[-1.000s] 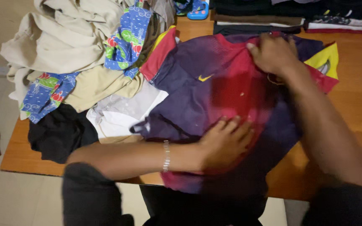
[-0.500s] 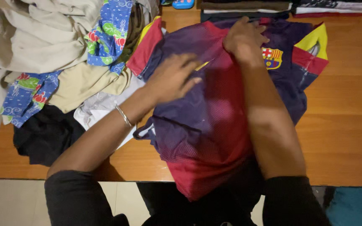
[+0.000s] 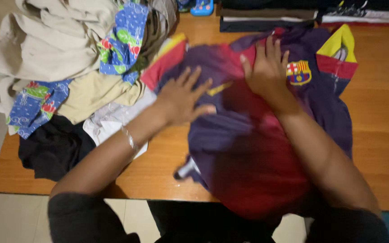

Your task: The person picks up a shirt from a pile, spreads it flat on a wooden surface, and folds it into a compact rectangular shape.

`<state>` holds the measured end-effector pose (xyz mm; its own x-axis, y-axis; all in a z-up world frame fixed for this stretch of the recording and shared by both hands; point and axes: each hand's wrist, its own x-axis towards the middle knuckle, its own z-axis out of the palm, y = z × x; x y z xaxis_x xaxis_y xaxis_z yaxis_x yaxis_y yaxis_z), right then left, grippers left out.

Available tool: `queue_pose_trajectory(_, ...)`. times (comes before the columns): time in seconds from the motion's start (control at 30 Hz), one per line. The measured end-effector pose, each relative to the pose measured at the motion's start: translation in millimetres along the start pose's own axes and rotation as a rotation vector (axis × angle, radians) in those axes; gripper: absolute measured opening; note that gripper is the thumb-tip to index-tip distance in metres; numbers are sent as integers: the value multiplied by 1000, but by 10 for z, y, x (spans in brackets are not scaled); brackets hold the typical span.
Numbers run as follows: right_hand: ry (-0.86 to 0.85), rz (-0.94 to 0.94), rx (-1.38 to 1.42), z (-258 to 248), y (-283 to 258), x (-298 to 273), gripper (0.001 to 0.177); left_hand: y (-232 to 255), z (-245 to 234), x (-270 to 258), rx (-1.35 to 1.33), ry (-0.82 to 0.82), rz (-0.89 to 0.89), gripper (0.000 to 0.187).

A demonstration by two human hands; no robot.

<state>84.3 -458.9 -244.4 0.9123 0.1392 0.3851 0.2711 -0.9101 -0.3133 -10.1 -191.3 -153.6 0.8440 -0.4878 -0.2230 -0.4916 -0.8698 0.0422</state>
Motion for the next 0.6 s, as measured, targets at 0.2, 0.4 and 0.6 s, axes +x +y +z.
queue_pose_trajectory(0.2, -67, -270, 0, -267, -170, -144, 72, 935, -200, -798, 181, -127, 162, 83)
queue_pose_trajectory(0.4, -290, -752, 104, -486, -646, -288, 82, 140, -350, -254, -264, 255, 302, 30)
queue_pose_trajectory(0.6, -497, -1096, 339, -601, -906, -379, 66, -362, -87, 176, -381, 557, -186, 52)
